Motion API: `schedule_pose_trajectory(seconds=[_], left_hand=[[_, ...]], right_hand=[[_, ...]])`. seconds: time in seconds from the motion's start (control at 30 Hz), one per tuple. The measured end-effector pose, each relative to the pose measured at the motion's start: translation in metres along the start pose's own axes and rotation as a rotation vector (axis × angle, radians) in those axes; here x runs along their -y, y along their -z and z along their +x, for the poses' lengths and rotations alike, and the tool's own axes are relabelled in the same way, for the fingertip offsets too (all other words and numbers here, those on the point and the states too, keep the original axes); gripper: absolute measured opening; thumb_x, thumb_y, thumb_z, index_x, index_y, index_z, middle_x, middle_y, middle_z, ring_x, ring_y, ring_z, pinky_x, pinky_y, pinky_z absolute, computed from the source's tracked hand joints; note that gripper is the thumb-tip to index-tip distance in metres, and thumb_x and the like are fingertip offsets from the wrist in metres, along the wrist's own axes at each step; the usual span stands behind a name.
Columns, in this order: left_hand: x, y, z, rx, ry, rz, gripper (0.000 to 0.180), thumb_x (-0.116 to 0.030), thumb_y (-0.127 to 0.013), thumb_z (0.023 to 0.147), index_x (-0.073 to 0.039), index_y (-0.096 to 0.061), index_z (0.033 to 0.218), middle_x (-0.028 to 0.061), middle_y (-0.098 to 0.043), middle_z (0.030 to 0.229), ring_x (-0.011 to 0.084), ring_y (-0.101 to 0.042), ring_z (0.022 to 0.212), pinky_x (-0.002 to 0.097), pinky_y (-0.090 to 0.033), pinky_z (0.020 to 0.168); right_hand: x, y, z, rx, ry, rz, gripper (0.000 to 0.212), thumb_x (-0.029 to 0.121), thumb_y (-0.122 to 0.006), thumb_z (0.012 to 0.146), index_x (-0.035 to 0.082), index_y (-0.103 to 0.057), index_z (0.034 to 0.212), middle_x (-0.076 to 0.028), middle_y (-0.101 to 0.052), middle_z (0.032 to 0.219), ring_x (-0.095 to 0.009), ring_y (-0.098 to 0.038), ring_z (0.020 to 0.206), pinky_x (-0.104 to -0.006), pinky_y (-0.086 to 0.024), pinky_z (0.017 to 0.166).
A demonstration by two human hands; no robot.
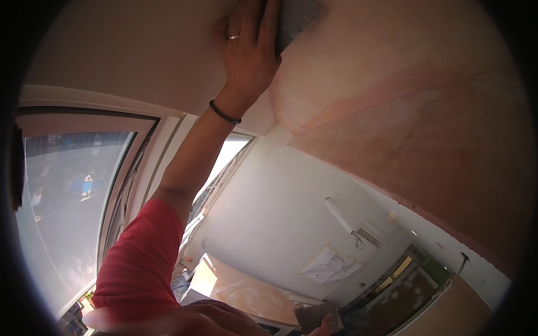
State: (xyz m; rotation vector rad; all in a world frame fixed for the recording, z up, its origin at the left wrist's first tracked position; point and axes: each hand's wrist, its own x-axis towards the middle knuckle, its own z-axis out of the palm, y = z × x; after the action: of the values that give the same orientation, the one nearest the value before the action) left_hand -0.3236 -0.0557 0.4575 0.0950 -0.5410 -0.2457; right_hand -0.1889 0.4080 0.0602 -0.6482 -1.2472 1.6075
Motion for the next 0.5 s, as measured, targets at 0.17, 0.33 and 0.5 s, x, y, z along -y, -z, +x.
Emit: schedule_pose_trajectory(seconds=[0.17, 0.33, 0.5], left_hand=[[0.005, 0.018, -0.006, -0.072, -0.056, -0.059, 0.057, -0.003, -0.057, 0.091, 0.0, -0.05, 0.147, 0.0203, -0.054, 0.146, 0.0312, -0.058, 0.125, 0.0481, -0.039, 0.102], [0.015, 0.0, 0.033, -0.313, -0.116, 0.052, 0.056, -0.002, -0.056, 0.09, -0.001, -0.05, 0.147, 0.0199, -0.056, 0.144, 0.0303, -0.057, 0.125, 0.047, -0.039, 0.101], [0.012, -0.015, 0.034, -0.303, -0.081, 0.05, 0.055, -0.003, -0.055, 0.091, -0.002, -0.051, 0.146, 0.0206, -0.056, 0.144, 0.0307, -0.057, 0.126, 0.0469, -0.04, 0.101]], right_hand=[[0.0, -0.001, 0.006, 0.141, 0.015, 0.118, 0.096, 0.03, -0.079, 0.089, 0.0, -0.019, 0.158, -0.021, -0.042, 0.149, -0.036, -0.055, 0.124, -0.0513, -0.053, 0.102], [0.0, -0.008, 0.008, 0.177, 0.297, 0.116, 0.074, 0.012, -0.079, 0.087, 0.002, -0.038, 0.148, -0.019, -0.057, 0.137, -0.035, -0.058, 0.12, -0.0526, -0.054, 0.101], [0.0, -0.012, 0.007, 0.17, 0.235, 0.215, 0.071, 0.009, -0.079, 0.086, 0.003, -0.04, 0.146, -0.02, -0.055, 0.141, -0.035, -0.058, 0.12, -0.0531, -0.054, 0.1]])
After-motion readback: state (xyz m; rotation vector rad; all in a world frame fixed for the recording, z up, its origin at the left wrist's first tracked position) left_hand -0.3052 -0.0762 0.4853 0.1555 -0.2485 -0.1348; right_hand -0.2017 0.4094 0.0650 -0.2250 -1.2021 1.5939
